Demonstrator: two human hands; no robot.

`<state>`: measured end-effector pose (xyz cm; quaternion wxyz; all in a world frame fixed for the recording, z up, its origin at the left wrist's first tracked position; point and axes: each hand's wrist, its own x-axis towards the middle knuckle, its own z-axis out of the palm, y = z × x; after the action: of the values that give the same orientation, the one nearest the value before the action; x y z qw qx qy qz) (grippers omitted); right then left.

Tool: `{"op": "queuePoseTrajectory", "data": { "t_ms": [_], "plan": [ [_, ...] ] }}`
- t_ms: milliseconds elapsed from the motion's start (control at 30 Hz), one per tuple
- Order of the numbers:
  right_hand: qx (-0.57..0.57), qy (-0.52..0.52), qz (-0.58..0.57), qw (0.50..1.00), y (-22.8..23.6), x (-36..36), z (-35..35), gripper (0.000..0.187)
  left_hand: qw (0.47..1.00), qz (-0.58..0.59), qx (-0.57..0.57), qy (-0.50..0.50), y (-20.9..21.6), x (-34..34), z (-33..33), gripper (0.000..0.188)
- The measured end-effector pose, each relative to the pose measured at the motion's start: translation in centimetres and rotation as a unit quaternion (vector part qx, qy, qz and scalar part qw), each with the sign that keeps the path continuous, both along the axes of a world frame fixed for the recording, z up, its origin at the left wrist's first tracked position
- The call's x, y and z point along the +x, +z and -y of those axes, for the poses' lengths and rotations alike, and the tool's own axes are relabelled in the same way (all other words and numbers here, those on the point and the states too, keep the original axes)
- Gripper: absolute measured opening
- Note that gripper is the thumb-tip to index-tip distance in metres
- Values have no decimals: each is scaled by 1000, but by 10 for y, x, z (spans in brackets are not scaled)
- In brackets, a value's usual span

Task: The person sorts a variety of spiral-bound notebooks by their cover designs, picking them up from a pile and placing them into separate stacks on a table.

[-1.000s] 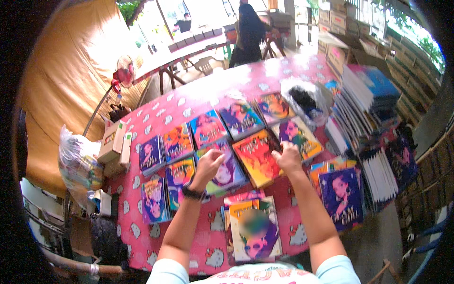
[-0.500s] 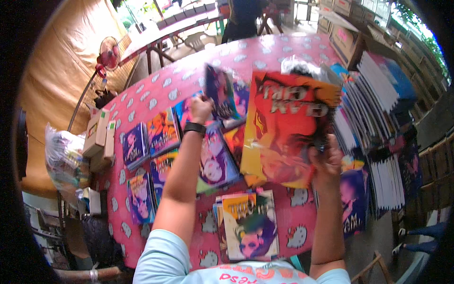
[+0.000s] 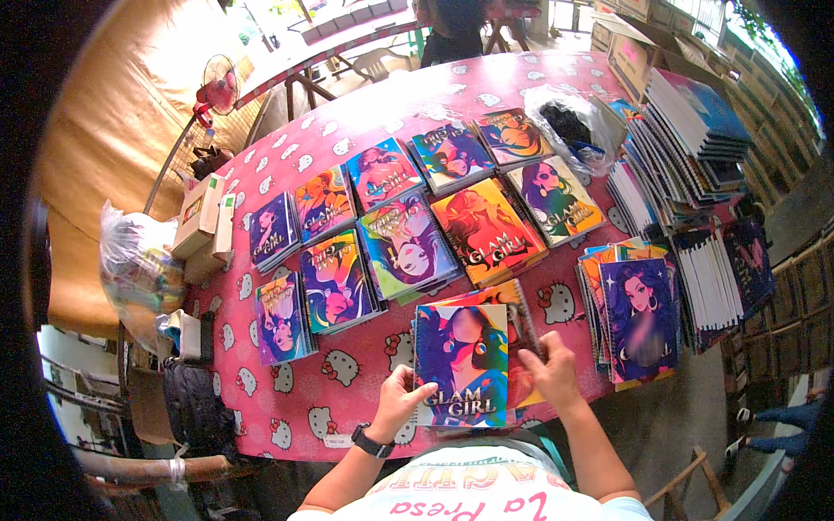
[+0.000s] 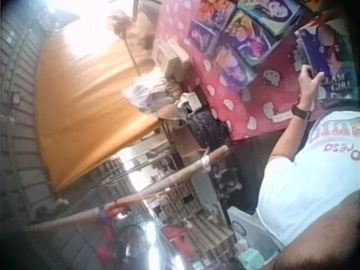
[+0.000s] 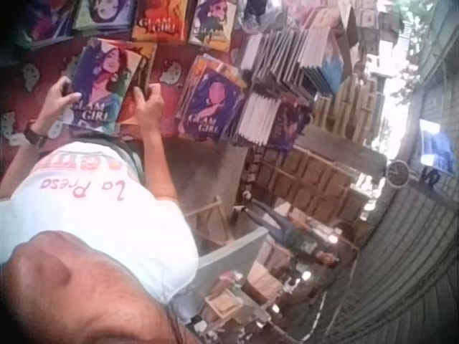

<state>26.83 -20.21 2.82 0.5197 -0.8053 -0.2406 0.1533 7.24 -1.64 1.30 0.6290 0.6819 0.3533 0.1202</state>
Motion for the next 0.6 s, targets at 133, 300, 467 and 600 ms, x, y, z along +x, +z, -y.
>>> {"op": "queuePoseTrajectory", "data": {
  "t_ms": [133, 300, 467, 600],
  "plan": [
    [124, -105, 21, 986, 77, 15, 19, 19, 984, -106, 137, -42, -4, -1, -5, 41],
    [217, -54, -88, 971, 39, 19, 17, 22, 977, -29, 211, -31, -8, 10, -11, 65],
    [-97, -27, 55, 993, -10, -10, -17, 40, 992, 81, 95, -31, -26, 23, -7, 83],
    [22, -20, 204, 978, 27, 51, -91, 31, 964, 123, 205, 115, 7, 68, -104, 51]
  ]
}}
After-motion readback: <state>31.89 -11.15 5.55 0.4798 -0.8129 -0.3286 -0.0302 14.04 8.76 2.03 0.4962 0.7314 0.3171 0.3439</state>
